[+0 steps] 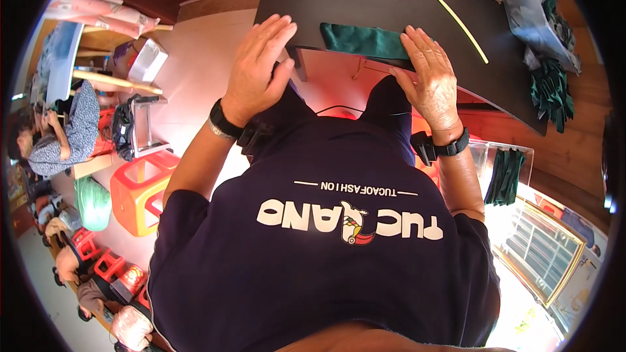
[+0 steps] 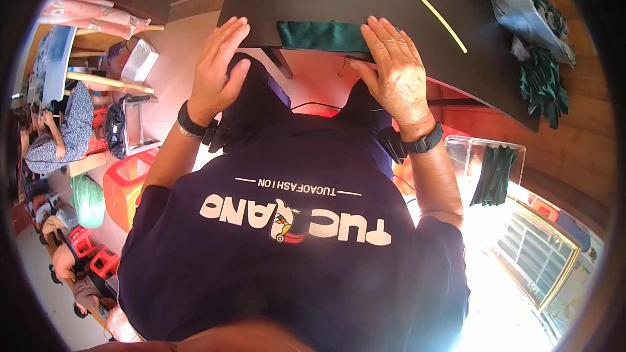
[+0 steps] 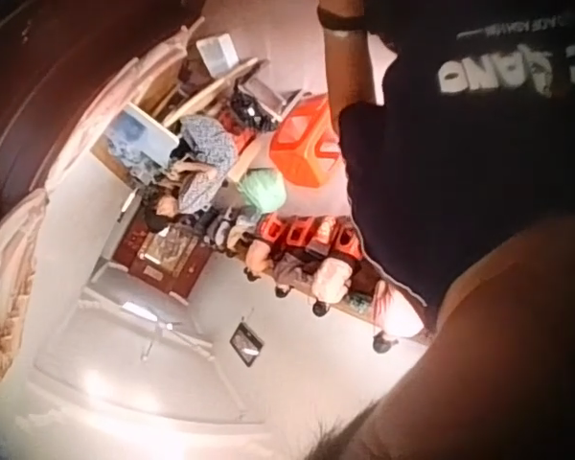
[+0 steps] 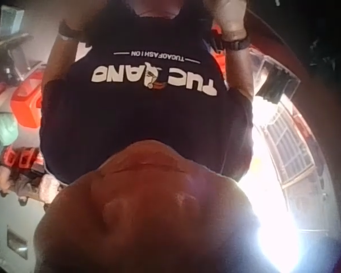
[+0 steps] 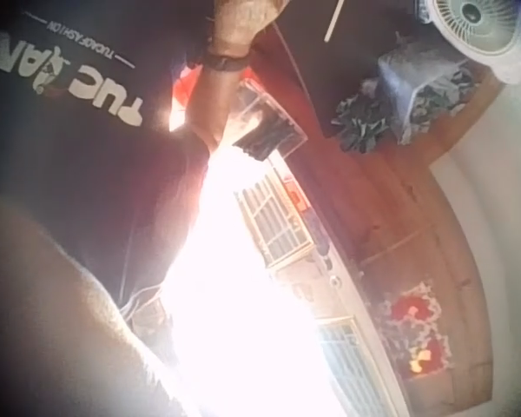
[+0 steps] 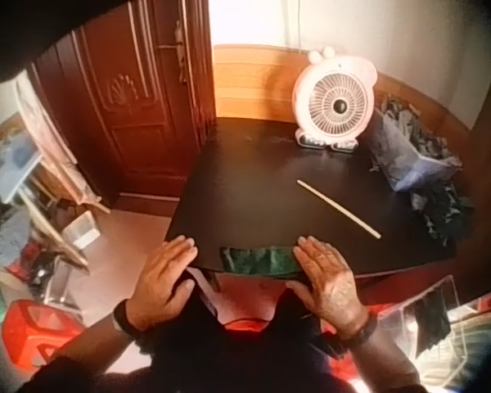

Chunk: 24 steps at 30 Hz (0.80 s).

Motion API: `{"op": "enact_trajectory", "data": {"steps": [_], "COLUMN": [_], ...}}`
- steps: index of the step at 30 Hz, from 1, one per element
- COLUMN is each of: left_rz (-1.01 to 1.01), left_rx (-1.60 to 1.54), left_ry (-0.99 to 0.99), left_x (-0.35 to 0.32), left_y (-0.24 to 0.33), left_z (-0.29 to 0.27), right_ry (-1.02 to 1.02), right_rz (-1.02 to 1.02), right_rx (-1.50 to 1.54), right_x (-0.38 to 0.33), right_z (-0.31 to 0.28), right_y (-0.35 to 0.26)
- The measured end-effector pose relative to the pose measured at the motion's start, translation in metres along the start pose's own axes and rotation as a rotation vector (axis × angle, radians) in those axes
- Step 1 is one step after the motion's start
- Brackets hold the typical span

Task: Turning a small green fabric tube inside out using a wooden stick.

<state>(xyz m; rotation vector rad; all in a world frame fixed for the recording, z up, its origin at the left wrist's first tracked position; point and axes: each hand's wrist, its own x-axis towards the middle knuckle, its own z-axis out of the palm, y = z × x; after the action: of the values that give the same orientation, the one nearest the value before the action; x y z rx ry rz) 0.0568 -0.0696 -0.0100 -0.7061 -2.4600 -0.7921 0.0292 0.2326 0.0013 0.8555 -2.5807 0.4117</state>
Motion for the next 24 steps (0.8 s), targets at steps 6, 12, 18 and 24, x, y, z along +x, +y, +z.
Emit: {"op": "enact_trajectory", "data": {"steps": [6, 12, 18, 24], "left_rz": [0.112, 0.296, -0.291, -0.26], "left_rx": [0.141, 0.046, -0.523, 0.123], "left_ry": [-0.016, 0.175, -0.205, -0.095], "left_x": [0.024, 0.046, 0.055, 0.06], "left_y": [0.019, 0.019, 0.019, -0.004], "left_z": [0.028, 0.045, 0.009, -0.007], "right_ry": [0.036, 0.057, -0.038, 0.164], "right_rz": [-0.01, -0.014, 0.656, 0.301], "right_rx": [-0.022, 0.021, 1.013, -0.196], "right_x": [-0.002, -0.008, 0.001, 0.026], "right_z": [0.003, -0.007, -0.03, -0.015], "right_y": [0.0, 0.003, 0.003, 0.019]}}
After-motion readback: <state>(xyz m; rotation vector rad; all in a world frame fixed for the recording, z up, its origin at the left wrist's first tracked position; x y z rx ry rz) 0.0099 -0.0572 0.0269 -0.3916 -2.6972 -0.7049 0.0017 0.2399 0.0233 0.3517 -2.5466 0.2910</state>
